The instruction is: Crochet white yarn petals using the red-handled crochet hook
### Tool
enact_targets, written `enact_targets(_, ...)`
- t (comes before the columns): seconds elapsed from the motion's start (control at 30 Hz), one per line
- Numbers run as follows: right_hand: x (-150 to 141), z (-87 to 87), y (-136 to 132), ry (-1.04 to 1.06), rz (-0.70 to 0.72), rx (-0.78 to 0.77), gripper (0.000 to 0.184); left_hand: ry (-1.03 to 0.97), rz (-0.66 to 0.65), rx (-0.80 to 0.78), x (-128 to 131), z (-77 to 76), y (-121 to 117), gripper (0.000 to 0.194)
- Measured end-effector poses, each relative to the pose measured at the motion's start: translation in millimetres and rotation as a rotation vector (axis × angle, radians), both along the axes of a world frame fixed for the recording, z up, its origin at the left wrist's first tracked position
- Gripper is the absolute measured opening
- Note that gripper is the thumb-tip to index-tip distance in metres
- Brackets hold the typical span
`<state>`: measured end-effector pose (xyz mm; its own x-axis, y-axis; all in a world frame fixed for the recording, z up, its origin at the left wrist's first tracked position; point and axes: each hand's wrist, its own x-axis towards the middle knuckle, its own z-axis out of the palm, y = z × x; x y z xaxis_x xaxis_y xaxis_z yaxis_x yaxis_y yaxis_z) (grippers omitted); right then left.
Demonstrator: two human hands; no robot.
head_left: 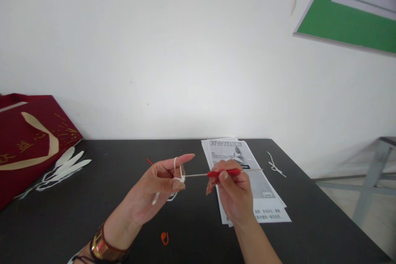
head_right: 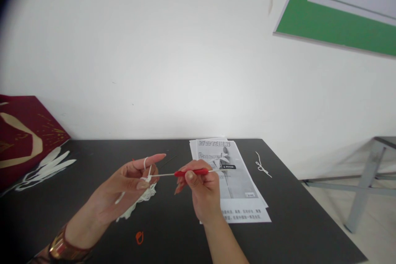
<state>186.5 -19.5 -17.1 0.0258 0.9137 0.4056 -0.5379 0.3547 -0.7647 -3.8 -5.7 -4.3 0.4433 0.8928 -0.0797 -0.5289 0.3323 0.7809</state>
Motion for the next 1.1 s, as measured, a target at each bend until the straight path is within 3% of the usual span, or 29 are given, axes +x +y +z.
enact_targets(0.47,4.7,4.5,0.2,0.034,0.120,0.038,0.007,-0.137,-0.157,-0.028,-0.3,0.7,1.1,0.055)
enact_targets(0.8,4.3,6.0,0.5,0.053,0.161,0.036,0.009,-0.117,-0.203,-0.021,-3.8,0.0,-1.5,0.051)
enact_targets(1.0,0.8,5.4,1.0,0.140,0.225,-0.186,0.016,0.124,-0.169,0.054,-7.2,-1.0,-3.0,0.043)
enact_targets(1.1,-7.3,1.0,2.5,0.206,0.266,-0.363,0.020,0.297,-0.041,0.200,-2.8,2.5,-4.1,0.043)
